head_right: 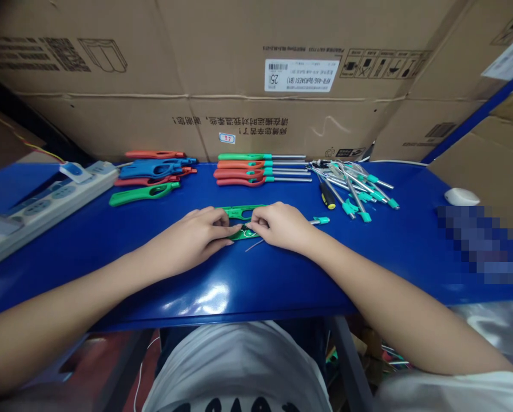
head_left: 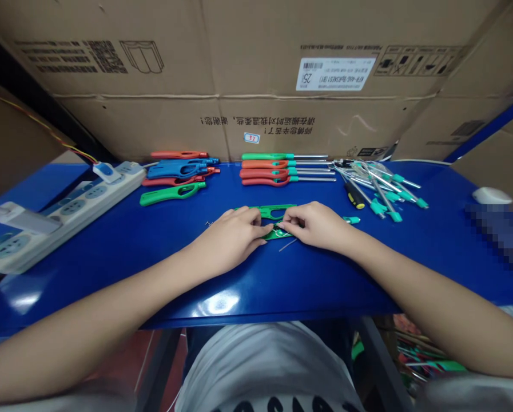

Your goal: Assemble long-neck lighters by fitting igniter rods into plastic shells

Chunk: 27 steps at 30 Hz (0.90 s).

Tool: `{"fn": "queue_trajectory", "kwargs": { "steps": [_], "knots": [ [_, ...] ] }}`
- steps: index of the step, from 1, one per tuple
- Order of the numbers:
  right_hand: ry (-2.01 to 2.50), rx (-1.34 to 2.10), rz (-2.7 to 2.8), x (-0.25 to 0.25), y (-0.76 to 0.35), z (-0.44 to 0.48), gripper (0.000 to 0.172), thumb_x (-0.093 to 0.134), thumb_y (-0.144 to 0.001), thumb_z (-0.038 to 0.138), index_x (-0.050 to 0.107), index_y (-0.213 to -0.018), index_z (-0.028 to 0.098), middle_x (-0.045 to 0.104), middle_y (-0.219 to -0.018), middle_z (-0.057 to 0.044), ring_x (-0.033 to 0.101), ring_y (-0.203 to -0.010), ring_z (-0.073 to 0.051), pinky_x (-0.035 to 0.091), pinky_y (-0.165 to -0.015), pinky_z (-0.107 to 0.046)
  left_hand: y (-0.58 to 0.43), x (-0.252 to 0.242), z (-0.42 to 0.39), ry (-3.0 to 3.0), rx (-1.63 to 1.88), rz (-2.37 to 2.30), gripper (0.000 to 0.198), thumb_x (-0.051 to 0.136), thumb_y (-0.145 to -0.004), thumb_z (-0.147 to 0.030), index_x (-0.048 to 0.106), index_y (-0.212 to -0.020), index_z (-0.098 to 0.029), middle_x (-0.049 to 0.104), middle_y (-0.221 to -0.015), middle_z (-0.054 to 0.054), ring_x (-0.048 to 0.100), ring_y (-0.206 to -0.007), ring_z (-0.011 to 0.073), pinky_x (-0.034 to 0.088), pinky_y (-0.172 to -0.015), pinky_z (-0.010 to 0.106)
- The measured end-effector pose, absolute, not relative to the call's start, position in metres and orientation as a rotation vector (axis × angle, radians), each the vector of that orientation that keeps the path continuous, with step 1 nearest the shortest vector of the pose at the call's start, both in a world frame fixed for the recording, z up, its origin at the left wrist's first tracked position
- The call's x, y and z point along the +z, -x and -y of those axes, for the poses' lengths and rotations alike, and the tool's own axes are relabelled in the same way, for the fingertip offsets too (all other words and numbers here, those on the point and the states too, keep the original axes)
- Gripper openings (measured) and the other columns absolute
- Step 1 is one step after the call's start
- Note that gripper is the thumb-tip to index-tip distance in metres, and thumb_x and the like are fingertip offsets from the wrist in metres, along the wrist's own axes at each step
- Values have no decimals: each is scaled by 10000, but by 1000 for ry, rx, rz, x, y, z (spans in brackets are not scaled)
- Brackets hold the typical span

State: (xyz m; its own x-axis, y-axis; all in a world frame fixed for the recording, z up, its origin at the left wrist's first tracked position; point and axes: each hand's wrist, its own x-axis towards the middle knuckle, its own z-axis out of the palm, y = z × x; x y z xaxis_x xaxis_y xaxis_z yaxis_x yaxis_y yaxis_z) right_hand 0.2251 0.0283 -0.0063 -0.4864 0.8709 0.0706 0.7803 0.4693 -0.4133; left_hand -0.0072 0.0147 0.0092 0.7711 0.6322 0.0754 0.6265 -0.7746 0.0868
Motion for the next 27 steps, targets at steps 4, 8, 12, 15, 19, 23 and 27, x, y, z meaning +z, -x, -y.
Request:
{"fn": "queue_trajectory", "kwargs": {
  "steps": [4, 8, 12, 15, 19, 23, 27],
  "knots": [
    [1397, 460, 2445, -9, -223, -27, 184, 604, -926, 276, 673, -786, 178, 677, -684, -17, 552, -598, -126, 293, -580, -256, 8, 8, -17, -2880, 195, -1013, 279, 599, -983, -275, 718, -1230, -225, 632, -1009, 78, 589, -945, 237, 472, -805, 361],
    [1326, 572, 2432, -4, -227, -27, 187, 601, -928, 279, 672, -793, 171, 655, -671, -7, 549, -599, -119, 332, -589, -245, 10, 6, -19, -2828, 261, -998, 290, 621, -970, -264, 715, -1243, -240, 639, -1004, 70, 596, -959, 233, 490, -825, 367],
    [1134, 690, 2493, 8, -241, -29, 159, 589, -930, 273, 673, -847, 166, 639, -750, -18, 540, -654, -125, 394, -627, -244, 9, 4, -17, -2799, 325, -976, 294, 595, -974, -236, 707, -1245, -205, 660, -1063, 87, 628, -973, 235, 520, -869, 391],
    [1085, 761, 2543, 13, -250, -30, 105, 637, -898, 270, 669, -918, 172, 628, -841, -24, 518, -663, -121, 409, -615, -244, 8, 1, -14, -2806, 366, -952, 289, 549, -984, -217, 704, -1219, -149, 667, -1119, 122, 644, -1028, 251, 535, -920, 406],
    [1068, 810, 2600, 14, -252, -30, 87, 651, -883, 238, 651, -949, 181, 630, -906, -27, 508, -657, -113, 409, -606, -244, 6, -4, -13, -2843, 419, -894, 335, 509, -994, -186, 632, -1302, -141, 665, -1189, 137, 625, -1111, 267, 528, -971, 434],
    [1091, 762, 2611, 14, -250, -28, 138, 672, -875, 228, 655, -1004, 180, 652, -901, -28, 525, -691, -127, 415, -633, -249, 6, -5, -14, -2832, 396, -834, 342, 486, -1001, -159, 626, -1308, -205, 647, -1204, 109, 593, -1148, 256, 503, -996, 435],
    [1019, 735, 2639, 15, -251, -29, 130, 648, -884, 179, 682, -1009, 178, 678, -964, -48, 581, -765, -142, 439, -680, -253, 6, -4, -15, -2811, 379, -819, 318, 464, -1008, -154, 660, -1251, -216, 633, -1204, 103, 565, -1161, 253, 486, -1010, 428]
  ]
}}
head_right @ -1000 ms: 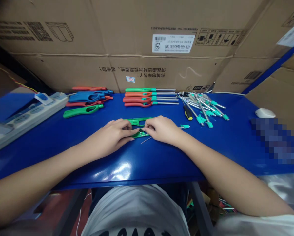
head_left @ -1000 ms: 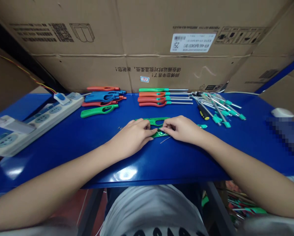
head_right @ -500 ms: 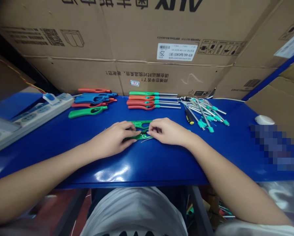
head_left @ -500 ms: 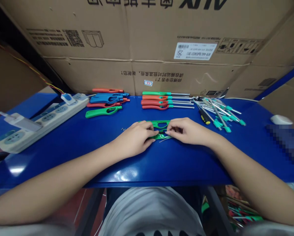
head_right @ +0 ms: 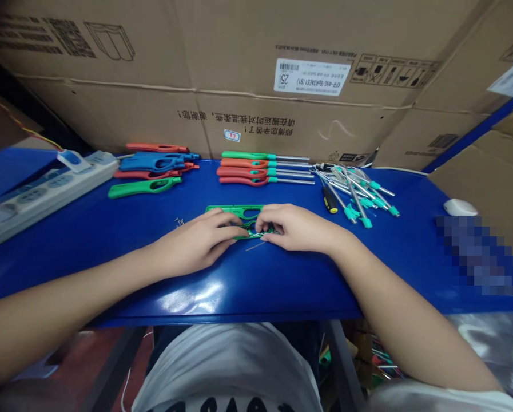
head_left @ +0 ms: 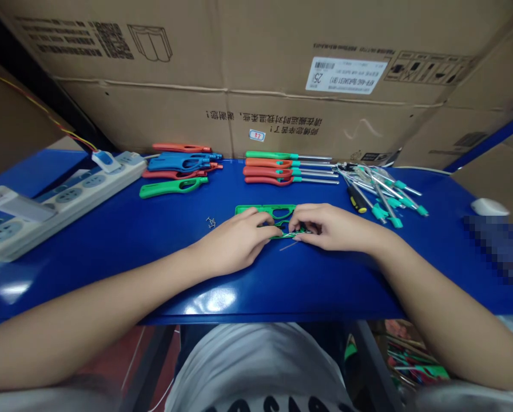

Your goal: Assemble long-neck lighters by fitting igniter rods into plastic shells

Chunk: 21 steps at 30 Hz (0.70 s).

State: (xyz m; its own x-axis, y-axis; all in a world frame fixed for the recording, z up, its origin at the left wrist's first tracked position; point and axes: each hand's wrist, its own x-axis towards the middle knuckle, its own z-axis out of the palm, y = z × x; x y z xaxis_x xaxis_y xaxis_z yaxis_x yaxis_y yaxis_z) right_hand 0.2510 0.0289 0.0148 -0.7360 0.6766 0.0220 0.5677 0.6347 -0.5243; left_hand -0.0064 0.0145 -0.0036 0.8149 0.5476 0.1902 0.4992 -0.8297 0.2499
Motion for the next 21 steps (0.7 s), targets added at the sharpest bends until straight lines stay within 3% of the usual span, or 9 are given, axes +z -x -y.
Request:
{"fn": "queue_trajectory", "kwargs": {
  "steps": [5, 21],
  "knots": [
    [911, 711, 2686, 18, -251, -28, 138, 602, -905, 142, 715, -972, 184, 697, -970, -56, 641, -855, -162, 472, -762, -264, 5, -3, -14, -2815, 357, -822, 300, 447, -1018, -165, 660, -1227, -200, 631, -1188, 105, 561, -1140, 257, 490, -996, 428],
    [962, 713, 2606, 11, -248, -31, 137, 582, -926, 183, 718, -908, 172, 722, -884, -58, 648, -779, -162, 474, -728, -274, 4, -4, -13, -2866, 351, -825, 309, 422, -1006, -145, 660, -1197, -192, 620, -1181, 109, 560, -1087, 255, 482, -984, 423]
  ]
}}
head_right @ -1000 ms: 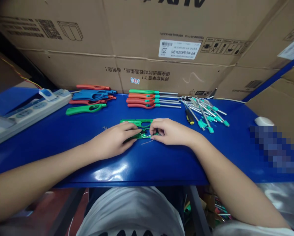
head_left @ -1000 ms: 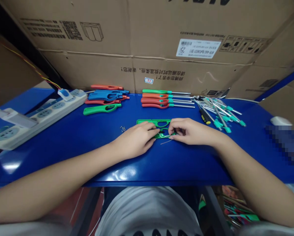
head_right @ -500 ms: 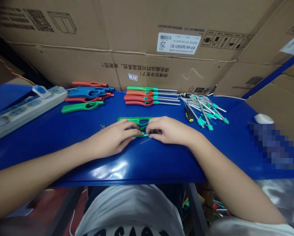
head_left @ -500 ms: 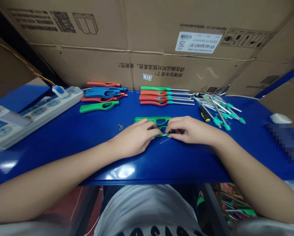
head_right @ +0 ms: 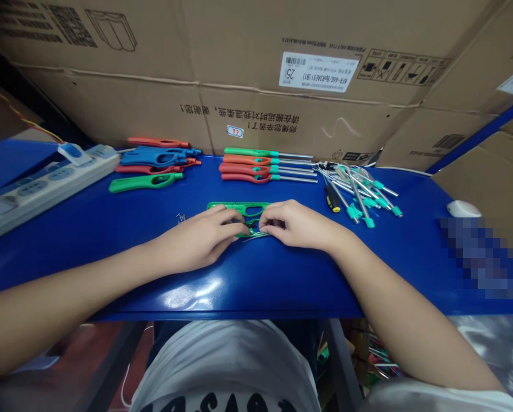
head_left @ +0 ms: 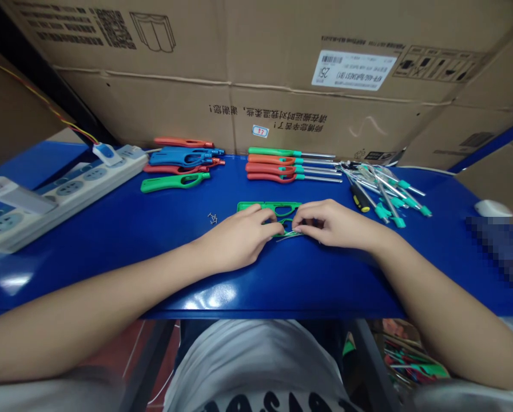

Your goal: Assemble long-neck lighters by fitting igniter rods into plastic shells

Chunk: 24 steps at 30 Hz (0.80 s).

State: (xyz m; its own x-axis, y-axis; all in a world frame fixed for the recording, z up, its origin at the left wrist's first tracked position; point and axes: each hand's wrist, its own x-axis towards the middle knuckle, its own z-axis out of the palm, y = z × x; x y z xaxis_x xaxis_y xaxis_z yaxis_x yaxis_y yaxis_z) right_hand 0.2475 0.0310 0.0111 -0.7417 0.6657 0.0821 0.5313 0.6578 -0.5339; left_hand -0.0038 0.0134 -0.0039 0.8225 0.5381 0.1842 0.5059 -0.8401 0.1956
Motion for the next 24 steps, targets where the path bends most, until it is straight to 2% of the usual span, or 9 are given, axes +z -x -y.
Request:
{"fn": "queue_trajectory", "kwargs": {
  "steps": [11, 17, 24],
  "knots": [
    [919, 739, 2610, 9, -249, -34, 133, 585, -926, 194, 714, -896, 177, 720, -888, -54, 653, -792, -158, 484, -745, -272, 4, -4, -13, -2856, 356, -829, 303, 419, -1010, -153, 645, -1212, -180, 617, -1157, 118, 555, -1067, 254, 474, -968, 419],
    [913, 797, 2605, 10, -249, -34, 134, 586, -923, 193, 715, -885, 185, 733, -902, -51, 666, -810, -161, 496, -767, -278, 4, -6, -13, -2867, 321, -819, 413, 436, -995, -127, 593, -1356, -252, 578, -1216, 113, 519, -1105, 265, 467, -985, 428],
    [926, 778, 2630, 12, -250, -33, 132, 591, -907, 155, 719, -929, 176, 737, -937, -53, 670, -833, -159, 489, -764, -268, 2, -5, -13, -2856, 291, -815, 473, 447, -975, -100, 589, -1387, -285, 556, -1208, 110, 483, -1094, 268, 468, -972, 421]
  ]
}}
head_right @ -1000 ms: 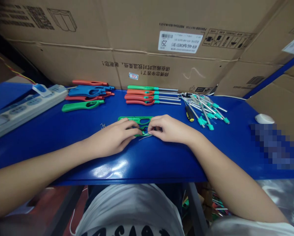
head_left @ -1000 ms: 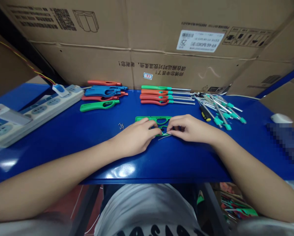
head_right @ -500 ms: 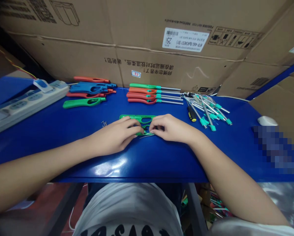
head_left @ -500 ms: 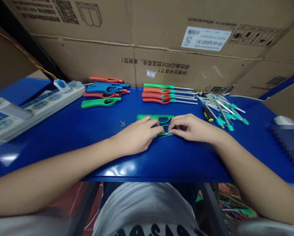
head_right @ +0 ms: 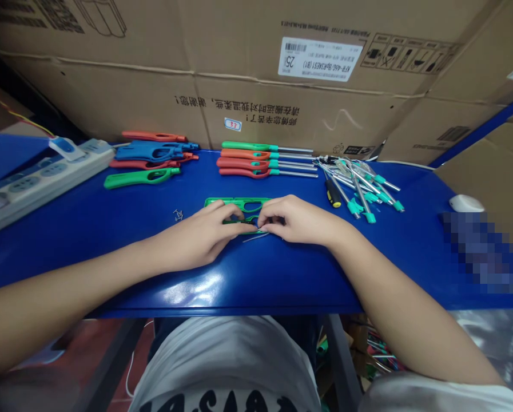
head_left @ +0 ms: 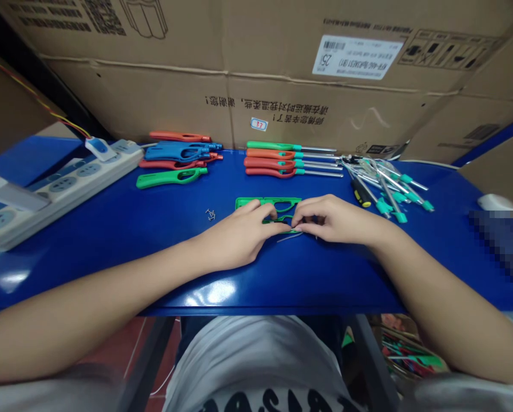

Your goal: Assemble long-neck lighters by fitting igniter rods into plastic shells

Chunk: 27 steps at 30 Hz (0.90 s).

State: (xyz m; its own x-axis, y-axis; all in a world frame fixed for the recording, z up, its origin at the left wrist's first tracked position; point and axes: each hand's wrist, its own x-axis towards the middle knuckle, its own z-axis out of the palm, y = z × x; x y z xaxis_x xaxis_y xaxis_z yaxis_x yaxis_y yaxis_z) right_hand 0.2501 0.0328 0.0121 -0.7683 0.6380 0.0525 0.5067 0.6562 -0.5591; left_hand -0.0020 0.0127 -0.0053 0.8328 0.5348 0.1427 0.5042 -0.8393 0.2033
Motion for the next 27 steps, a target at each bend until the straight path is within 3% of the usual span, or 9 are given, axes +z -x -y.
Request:
{"fn": "queue_trajectory", "kwargs": {
  "steps": [14, 27],
  "knots": [
    [949, 864, 2610, 16, -255, -32, 198, 576, -869, 110, 693, -1011, 183, 705, -1020, -57, 624, -825, -156, 467, -691, -259, 2, -8, -14, -2859, 266, -838, 449, 446, -981, -122, 590, -1380, -268, 538, -1215, 116, 482, -1072, 265, 466, -970, 446],
    [916, 871, 2620, 14, -254, -35, 157, 570, -912, 161, 718, -962, 179, 718, -973, -55, 640, -834, -158, 483, -745, -275, 3, -5, -13, -2992, 153, -825, 547, 456, -969, -103, 515, -1472, -310, 541, -1266, 122, 487, -1107, 281, 471, -979, 451]
  ]
}}
